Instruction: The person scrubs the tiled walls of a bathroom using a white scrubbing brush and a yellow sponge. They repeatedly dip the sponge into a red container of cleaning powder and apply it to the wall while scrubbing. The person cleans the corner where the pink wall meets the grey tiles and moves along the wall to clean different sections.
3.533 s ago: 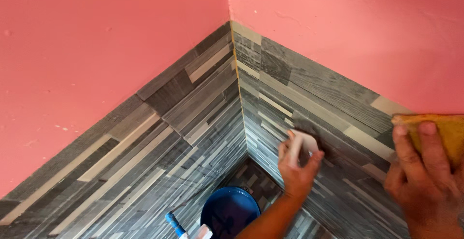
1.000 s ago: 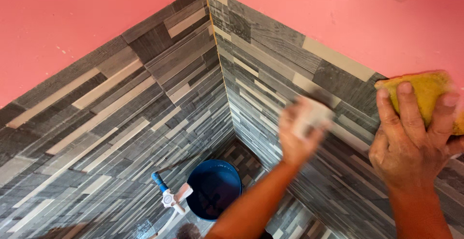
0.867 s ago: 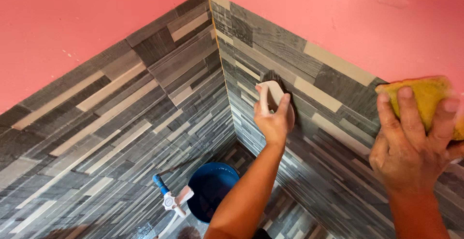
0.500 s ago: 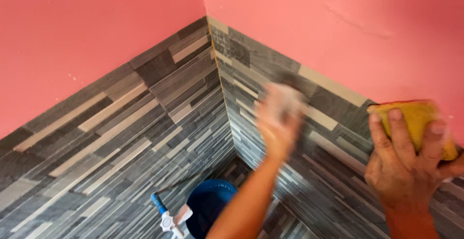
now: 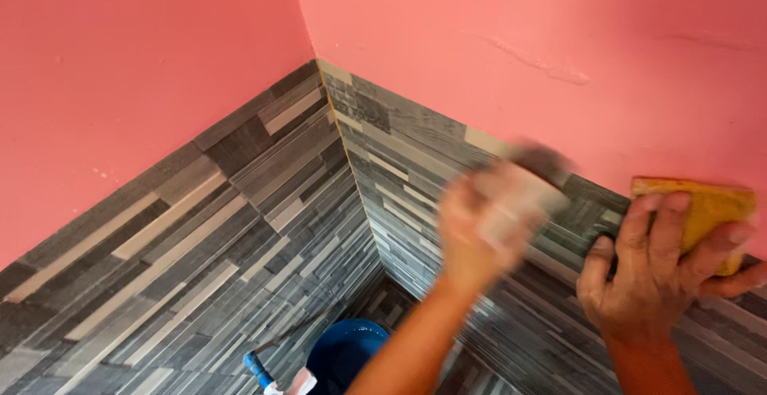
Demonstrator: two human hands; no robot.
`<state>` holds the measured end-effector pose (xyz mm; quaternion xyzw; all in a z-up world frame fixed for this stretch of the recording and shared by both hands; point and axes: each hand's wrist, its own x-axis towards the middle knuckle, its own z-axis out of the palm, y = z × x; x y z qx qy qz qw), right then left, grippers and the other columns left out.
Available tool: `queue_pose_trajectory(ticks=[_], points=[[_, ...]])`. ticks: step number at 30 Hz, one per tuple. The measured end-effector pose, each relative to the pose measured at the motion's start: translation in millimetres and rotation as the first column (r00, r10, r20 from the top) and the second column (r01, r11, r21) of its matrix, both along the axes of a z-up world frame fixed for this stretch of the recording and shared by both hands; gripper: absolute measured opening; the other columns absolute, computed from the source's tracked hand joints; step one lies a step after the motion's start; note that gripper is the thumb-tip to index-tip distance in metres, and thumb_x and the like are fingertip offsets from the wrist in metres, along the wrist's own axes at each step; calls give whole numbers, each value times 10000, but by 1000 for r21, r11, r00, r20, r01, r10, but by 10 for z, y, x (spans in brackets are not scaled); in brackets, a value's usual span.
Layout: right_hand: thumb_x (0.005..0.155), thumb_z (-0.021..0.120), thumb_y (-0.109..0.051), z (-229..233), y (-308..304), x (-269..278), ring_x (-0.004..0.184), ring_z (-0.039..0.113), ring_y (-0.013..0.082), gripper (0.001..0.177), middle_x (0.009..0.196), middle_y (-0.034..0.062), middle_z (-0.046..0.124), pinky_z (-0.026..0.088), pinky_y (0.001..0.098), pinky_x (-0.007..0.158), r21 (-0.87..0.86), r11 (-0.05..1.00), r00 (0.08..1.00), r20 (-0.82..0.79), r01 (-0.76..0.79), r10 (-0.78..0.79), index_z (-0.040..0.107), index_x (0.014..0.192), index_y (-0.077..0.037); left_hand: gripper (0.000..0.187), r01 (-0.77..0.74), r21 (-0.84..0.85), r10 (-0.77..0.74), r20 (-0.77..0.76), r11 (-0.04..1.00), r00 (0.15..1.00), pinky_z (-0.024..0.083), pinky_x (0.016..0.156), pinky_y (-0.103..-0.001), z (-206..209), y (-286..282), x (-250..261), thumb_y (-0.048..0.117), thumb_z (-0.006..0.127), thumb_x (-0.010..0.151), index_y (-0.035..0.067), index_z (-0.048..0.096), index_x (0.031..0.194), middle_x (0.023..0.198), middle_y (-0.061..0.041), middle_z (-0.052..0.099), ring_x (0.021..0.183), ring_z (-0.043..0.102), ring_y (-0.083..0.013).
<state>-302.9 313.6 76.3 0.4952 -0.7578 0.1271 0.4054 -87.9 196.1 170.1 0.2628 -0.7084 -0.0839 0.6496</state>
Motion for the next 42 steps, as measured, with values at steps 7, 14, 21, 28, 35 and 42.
queue_pose_trajectory(ticks=[7, 14, 21, 28, 35, 42], points=[[1003, 360, -476, 323, 13, 177, 1488, -66, 503, 711, 1779, 55, 203, -125, 795, 1116, -11, 988, 914, 378, -152, 145, 443, 1569, -54, 642, 183, 341, -55, -353, 922, 934, 650, 743, -389, 106, -117, -4, 327, 760, 911, 3, 543, 1421, 1193, -206, 535, 1023, 675, -262], [963, 109, -819, 269, -82, 162, 1538, -81, 448, 1016, 1807, 27, 218, -124, 732, 1140, -56, 995, 988, 126, -79, 85, 487, 1596, -120, 623, 54, 118, -49, -46, 992, 998, 590, 823, -417, -1, 58, -114, 387, 835, 859, -10, 610, 1283, 1169, -178, 564, 1042, 634, -306], [998, 212, -798, 236, -88, 171, 1510, -53, 486, 936, 1774, 65, 233, -62, 767, 1131, -31, 998, 991, 122, -59, 63, 458, 1601, -125, 549, 197, 348, -52, -385, 916, 922, 581, 808, -418, 102, -317, 94, 384, 788, 870, 7, 613, 1229, 1128, -120, 570, 996, 654, -264], [1030, 324, -703, 297, -140, 225, 1456, 11, 589, 874, 1727, 220, 216, 25, 755, 1147, -42, 988, 971, 184, -146, 151, 416, 1586, -36, 550, -5, -39, 9, 99, 999, 995, 571, 863, -412, -225, -442, 241, 335, 824, 861, 80, 635, 1310, 1163, -168, 594, 1023, 654, -301], [1072, 389, -645, 449, -128, 312, 1465, 110, 633, 859, 1680, 245, 201, 150, 736, 1225, -79, 964, 940, 214, -255, 267, 410, 1595, 36, 721, -43, 421, 202, -341, 906, 918, 617, 775, -386, -249, -1928, 1040, 366, 831, 862, 113, 558, 1481, 1105, -164, 680, 937, 725, -247], [1047, 387, -651, 528, -104, 358, 1478, 79, 621, 866, 1688, 232, 234, 101, 739, 1197, -63, 970, 949, 205, -233, 241, 444, 1598, 14, 698, -36, 129, 65, -229, 991, 971, 548, 929, -422, -680, -641, 209, 315, 785, 966, 53, 484, 1539, 1187, -161, 663, 1035, 635, -289]])
